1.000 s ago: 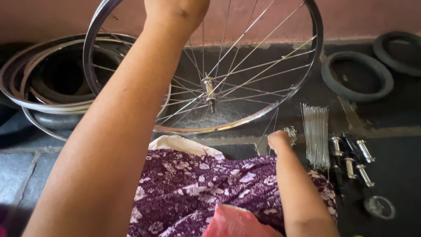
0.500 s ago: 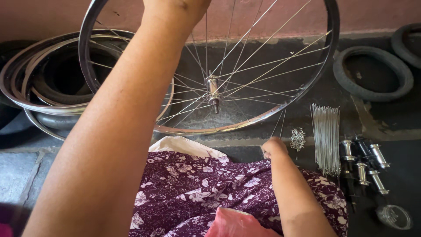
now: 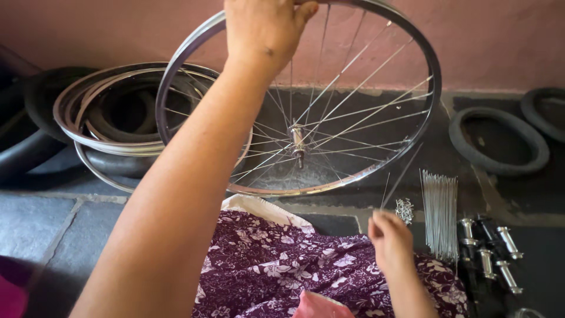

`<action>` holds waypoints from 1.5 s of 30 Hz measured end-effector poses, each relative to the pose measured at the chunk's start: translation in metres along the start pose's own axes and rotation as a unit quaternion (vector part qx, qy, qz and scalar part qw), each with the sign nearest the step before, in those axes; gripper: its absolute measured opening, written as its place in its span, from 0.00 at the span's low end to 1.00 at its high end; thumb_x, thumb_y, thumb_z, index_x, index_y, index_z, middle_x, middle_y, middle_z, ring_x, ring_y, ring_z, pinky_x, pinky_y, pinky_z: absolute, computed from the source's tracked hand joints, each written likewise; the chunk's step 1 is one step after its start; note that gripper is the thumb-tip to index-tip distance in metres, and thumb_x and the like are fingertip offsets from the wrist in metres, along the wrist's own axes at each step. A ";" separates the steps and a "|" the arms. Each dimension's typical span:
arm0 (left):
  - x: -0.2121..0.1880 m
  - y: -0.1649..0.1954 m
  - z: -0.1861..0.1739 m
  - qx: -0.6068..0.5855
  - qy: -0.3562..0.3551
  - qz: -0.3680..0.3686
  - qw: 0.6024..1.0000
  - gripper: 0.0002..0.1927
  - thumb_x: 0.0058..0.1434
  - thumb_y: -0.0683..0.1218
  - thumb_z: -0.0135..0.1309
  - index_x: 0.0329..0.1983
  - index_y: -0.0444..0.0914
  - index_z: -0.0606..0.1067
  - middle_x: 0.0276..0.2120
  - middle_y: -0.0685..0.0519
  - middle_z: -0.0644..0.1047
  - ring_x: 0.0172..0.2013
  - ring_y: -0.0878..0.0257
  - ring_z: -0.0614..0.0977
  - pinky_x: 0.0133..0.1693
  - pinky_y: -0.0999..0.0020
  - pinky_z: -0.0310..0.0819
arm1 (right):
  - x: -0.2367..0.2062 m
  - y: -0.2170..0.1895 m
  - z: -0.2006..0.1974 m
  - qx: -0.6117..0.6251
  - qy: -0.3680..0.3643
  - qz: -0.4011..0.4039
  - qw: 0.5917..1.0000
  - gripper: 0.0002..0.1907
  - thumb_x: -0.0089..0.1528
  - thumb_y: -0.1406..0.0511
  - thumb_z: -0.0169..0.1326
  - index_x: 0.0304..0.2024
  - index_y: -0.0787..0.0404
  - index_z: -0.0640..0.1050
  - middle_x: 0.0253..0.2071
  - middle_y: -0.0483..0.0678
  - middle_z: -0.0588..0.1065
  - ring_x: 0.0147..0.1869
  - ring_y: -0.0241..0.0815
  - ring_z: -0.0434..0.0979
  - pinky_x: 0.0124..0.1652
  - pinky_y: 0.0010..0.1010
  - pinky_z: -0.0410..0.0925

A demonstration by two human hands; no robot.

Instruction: The person is lacing a bicycle wheel by inserting spokes through the hub and rim. They hold the wheel with one hand and use the other to thread each spoke into place, working around the circumference of the wheel.

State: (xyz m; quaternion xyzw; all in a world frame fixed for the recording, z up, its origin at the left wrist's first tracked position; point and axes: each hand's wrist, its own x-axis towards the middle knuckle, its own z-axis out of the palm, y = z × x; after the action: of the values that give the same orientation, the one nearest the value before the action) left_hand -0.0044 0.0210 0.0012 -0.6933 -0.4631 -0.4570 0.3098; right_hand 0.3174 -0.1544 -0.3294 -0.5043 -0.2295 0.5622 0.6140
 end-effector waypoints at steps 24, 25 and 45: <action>-0.005 0.042 -0.010 0.025 -0.055 -0.021 0.998 0.21 0.63 0.63 0.57 0.44 0.43 0.75 0.41 0.49 0.78 0.47 0.48 0.78 0.47 0.47 0.68 | -0.137 -0.028 0.058 -0.125 -0.280 0.209 0.929 0.09 0.56 0.72 0.58 0.39 0.67 0.76 0.27 0.50 0.76 0.25 0.35 0.74 0.25 0.24 0.67; -0.005 0.042 -0.011 0.023 -0.063 -0.027 0.997 0.20 0.63 0.63 0.57 0.44 0.43 0.75 0.42 0.49 0.78 0.47 0.48 0.78 0.47 0.47 0.68 | -0.138 -0.029 0.058 -0.129 -0.272 0.209 0.930 0.09 0.56 0.72 0.58 0.39 0.67 0.76 0.27 0.50 0.76 0.25 0.35 0.74 0.26 0.24 0.68; -0.003 0.049 -0.009 0.036 -0.062 -0.022 0.997 0.22 0.62 0.64 0.57 0.44 0.43 0.74 0.41 0.49 0.78 0.47 0.49 0.78 0.48 0.48 0.69 | -0.104 -0.027 0.096 -0.115 -0.255 0.167 0.945 0.08 0.59 0.70 0.57 0.41 0.67 0.78 0.26 0.50 0.78 0.21 0.33 0.74 0.23 0.22 0.66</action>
State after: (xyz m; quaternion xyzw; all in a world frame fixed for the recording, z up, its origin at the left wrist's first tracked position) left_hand 0.0370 -0.0060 0.0017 -0.6981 -0.5130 -0.4028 0.2954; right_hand 0.2211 -0.2117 -0.2388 -0.4425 -0.3540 0.7361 0.3701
